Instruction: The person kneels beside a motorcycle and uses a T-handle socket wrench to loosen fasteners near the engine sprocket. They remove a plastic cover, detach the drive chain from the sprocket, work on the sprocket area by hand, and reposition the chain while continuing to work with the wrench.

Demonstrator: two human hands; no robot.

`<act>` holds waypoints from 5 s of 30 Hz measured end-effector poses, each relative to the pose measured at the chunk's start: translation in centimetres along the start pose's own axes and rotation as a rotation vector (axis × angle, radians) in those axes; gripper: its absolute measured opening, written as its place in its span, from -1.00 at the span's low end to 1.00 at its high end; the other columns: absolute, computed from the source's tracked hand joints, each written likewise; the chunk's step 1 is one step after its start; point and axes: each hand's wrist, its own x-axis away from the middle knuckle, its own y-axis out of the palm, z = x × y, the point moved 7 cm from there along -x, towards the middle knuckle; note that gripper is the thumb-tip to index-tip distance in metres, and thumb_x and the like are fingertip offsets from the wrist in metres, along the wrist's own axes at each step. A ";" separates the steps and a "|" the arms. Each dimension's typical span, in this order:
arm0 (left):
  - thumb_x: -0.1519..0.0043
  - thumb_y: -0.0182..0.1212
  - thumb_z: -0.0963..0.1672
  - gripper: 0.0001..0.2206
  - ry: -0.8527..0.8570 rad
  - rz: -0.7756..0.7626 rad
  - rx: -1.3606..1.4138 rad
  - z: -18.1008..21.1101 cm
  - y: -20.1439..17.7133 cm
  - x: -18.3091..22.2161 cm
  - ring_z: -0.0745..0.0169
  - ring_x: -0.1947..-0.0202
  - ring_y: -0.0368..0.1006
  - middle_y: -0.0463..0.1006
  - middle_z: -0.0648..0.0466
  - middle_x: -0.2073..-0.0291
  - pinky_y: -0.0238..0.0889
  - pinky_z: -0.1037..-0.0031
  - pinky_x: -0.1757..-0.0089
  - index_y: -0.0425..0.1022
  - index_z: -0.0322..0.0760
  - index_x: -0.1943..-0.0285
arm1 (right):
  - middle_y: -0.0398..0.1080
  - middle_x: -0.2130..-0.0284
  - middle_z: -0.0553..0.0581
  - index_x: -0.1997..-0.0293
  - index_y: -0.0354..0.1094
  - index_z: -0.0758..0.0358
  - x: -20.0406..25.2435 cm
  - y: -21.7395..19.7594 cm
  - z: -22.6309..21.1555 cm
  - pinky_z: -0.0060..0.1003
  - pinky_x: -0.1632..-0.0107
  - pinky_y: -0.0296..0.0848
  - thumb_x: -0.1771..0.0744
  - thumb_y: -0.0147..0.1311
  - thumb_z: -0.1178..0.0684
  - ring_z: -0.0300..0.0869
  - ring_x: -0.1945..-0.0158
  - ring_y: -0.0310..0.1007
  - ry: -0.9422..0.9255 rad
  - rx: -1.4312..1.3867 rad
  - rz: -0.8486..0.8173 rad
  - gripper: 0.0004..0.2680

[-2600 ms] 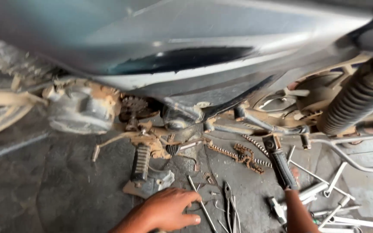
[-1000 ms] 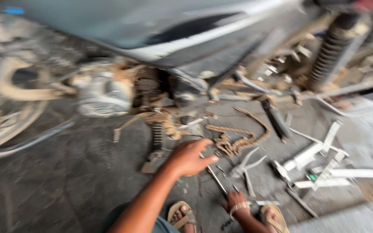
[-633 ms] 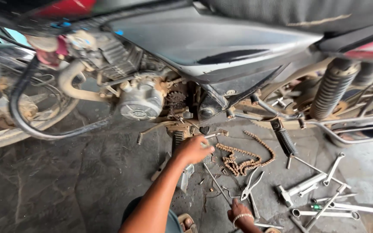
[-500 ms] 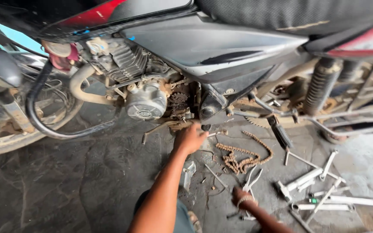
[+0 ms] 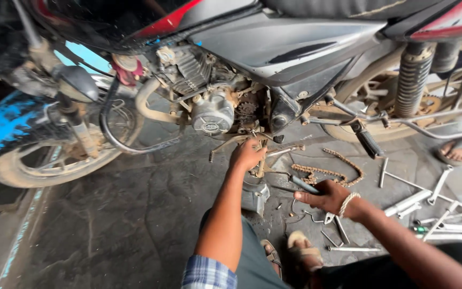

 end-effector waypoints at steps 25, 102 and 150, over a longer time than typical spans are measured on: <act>-0.28 0.23 0.08 -0.36 -0.250 -0.205 -0.694 -5.3 -9.3 9.6 -0.20 -0.24 0.38 0.39 -0.18 -0.28 0.31 0.09 -0.14 0.16 -0.29 -0.44 | 0.63 0.48 0.19 0.19 0.59 0.24 4.3 0.6 -3.2 -0.19 0.24 0.56 -0.30 0.13 -0.14 -0.13 0.37 0.68 -0.087 -0.179 0.155 -0.74; -0.40 -0.03 -0.19 -0.69 -0.012 -0.155 0.768 1.4 -0.8 -8.1 0.38 0.40 0.52 0.61 0.09 0.19 0.48 0.47 0.36 0.35 -0.24 -0.34 | 0.45 0.47 0.05 -0.22 0.33 0.10 -2.6 17.1 -4.4 -0.19 0.09 0.49 -0.35 0.00 -0.14 -0.07 0.07 0.57 0.259 -1.644 0.026 -0.67; -0.36 0.30 -0.12 -0.64 0.482 -0.185 0.779 8.5 4.3 17.4 0.34 0.51 0.26 0.34 0.06 0.59 0.14 0.50 0.40 0.34 -0.38 0.48 | 0.53 0.09 0.12 -0.14 0.30 0.27 -14.3 23.2 11.0 -0.24 -0.14 0.44 -0.36 -0.20 -0.04 -0.16 -0.01 0.53 -0.133 -1.955 0.286 -0.70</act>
